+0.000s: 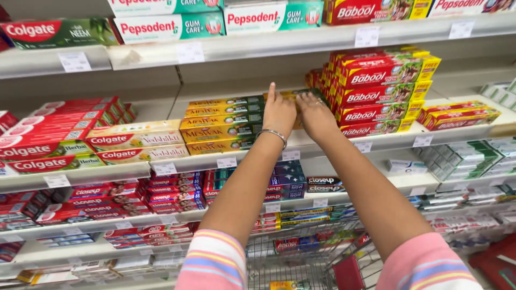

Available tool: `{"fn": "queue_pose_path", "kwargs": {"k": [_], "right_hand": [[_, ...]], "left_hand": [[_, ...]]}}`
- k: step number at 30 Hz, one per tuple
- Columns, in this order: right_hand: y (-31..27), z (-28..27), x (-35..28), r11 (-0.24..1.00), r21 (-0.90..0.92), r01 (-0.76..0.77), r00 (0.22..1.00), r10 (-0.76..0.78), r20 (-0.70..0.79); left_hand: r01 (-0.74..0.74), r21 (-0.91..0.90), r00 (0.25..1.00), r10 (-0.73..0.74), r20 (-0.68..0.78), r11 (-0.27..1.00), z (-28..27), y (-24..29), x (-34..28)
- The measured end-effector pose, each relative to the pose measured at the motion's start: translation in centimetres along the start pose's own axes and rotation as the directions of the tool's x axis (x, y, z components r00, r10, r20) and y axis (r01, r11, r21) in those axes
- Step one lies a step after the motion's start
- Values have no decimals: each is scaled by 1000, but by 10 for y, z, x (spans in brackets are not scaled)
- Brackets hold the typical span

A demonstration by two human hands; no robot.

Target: Picking up and examining toothpaste and a cloth in a convenience store.

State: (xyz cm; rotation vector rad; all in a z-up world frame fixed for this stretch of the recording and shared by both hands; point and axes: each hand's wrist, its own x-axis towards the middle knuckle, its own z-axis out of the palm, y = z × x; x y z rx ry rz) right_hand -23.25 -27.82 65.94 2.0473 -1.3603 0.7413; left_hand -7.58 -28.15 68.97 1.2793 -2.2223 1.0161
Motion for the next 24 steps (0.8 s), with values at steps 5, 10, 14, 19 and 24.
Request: {"fn": "queue_pose_path", "kwargs": {"k": [5,10,14,19,24], "right_hand": [[-3,-3,-7,997,-80,-5,1000,6,3],[-20,-28,-14,999,-35,-31,996,28,-89],[-32,-42,-23,989,54,-138,984,144,-108],[-45,-49,-35,931,254,-264,924,319,-210],[-65,-71,-67,757,528,-384,820,543,-183]], "left_hand": [[-36,-78,992,45,117,996,41,3,10],[-34,-56,999,32,-30,998,21,-2,4],[-50,-123,995,39,-94,991,9,-4,-2],[-108,-212,959,46,-281,971,-43,-7,-16],[-206,-368,919,50,-391,906,-74,-5,-37]]}}
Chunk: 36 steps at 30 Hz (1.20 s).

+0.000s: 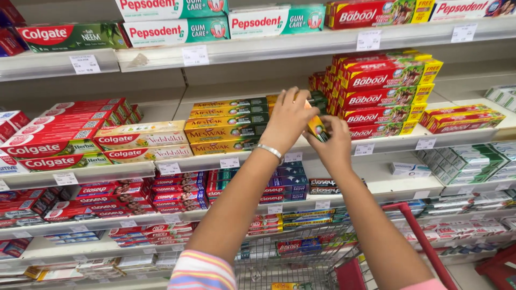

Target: Picking up and examining toothpaste and a cloth in a convenience store.

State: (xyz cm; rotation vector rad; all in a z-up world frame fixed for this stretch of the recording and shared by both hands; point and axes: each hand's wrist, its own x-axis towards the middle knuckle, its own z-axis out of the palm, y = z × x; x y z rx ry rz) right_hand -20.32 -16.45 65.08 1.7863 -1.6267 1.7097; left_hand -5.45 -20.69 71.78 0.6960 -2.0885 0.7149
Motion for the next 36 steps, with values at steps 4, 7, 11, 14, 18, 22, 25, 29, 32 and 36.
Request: {"fn": "queue_pose_path", "kwargs": {"k": [4,7,11,14,18,22,25,29,32,36], "right_hand": [[20,-31,-51,994,103,-22,993,10,116],[51,-49,-103,977,159,-145,943,87,320],[119,-47,-196,809,296,-508,747,242,620],[150,-36,-283,433,172,-885,402,523,752],[173,-18,-377,75,-63,-995,8,704,710],[240,1,-499,-166,38,-985,-97,731,676],[267,15,-562,-198,11,-980,-138,725,675],[288,39,-607,-134,-168,-977,-209,772,601],[297,51,-621,-138,-280,-950,-277,788,549],[309,65,-628,-202,-306,-930,-342,776,529]], "left_hand": [[22,-199,991,4,130,980,-43,23,-40],[116,-396,972,-22,234,911,-61,46,-89],[375,-641,924,-212,319,669,-22,72,-184],[647,-664,755,-439,487,375,29,102,-278],[832,-355,54,-574,817,-427,82,150,-390],[920,-280,-32,-766,642,-274,141,212,-530],[915,15,-265,-571,777,-403,167,258,-609],[834,191,-507,-582,636,-517,202,293,-677],[833,348,-545,-521,657,-431,229,315,-733],[843,441,-538,-474,697,-308,242,305,-721]]}}
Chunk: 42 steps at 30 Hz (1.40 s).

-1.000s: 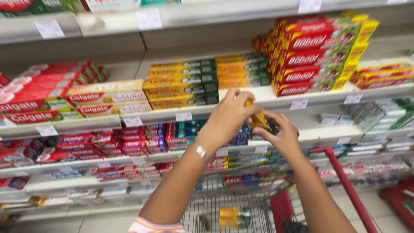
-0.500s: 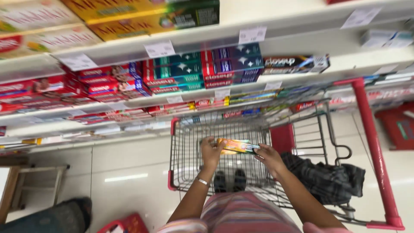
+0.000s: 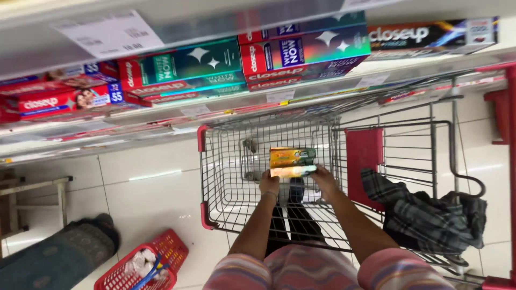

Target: Picking up and examining toothpaste and a cloth in a convenience store.

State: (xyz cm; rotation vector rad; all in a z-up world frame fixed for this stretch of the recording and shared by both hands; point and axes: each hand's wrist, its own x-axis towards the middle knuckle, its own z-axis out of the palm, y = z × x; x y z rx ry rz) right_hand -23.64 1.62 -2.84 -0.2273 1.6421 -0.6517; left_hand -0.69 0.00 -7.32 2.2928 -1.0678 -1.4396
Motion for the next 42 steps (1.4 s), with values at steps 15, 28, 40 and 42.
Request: {"fn": "queue_pose_path", "kwargs": {"k": [15,28,40,42], "right_hand": [[-15,5,19,990,137,18,999,-24,46],[-75,47,-56,721,-420,551,749,-649,-131],[-399,68,-392,-273,-449,851,-334,-941,-61],[-444,65,-424,-381,-556,739,-463,-886,-8]], "left_hand": [[-59,-99,972,80,221,993,9,-3,52],[-613,11,775,604,-183,790,-28,129,-66],[-991,127,-101,868,-486,-44,-261,444,-312],[-936,305,-299,857,-419,-177,-294,488,-339]]}}
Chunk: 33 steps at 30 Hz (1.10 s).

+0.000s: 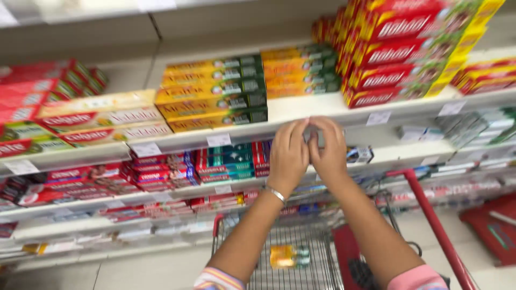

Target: Picking up and examining toothpaste and a cloth in a convenience store.

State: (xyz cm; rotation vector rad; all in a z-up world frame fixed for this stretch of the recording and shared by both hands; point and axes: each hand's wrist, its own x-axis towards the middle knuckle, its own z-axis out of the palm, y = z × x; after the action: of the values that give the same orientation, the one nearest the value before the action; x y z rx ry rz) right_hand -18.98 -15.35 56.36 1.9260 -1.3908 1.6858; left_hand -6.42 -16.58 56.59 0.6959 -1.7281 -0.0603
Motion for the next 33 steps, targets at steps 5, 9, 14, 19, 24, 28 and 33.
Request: {"fn": "queue_pose_path", "kwargs": {"k": [5,9,14,19,24,28,33], "right_hand": [[31,19,88,965,-178,193,979,-176,107],[68,41,115,857,-396,330,912,-182,367],[86,49,111,760,-542,358,899,-124,420],[59,34,104,728,-575,373,915,-188,356],[34,20,104,800,-514,310,945,-197,263],[5,-5,106,817,-512,266,956,-154,250],[-43,-57,92,890,-426,162,975,-78,208]], "left_hand": [[-156,266,987,141,71,951,30,-40,83],[-247,603,965,132,228,759,83,-105,104],[-214,682,941,-40,337,699,90,-107,101],[-200,661,949,-24,313,723,87,-100,94],[-178,660,963,-8,268,730,70,-79,94],[-189,586,959,21,281,788,47,-54,92],[-231,400,969,172,178,887,2,-2,76]]}}
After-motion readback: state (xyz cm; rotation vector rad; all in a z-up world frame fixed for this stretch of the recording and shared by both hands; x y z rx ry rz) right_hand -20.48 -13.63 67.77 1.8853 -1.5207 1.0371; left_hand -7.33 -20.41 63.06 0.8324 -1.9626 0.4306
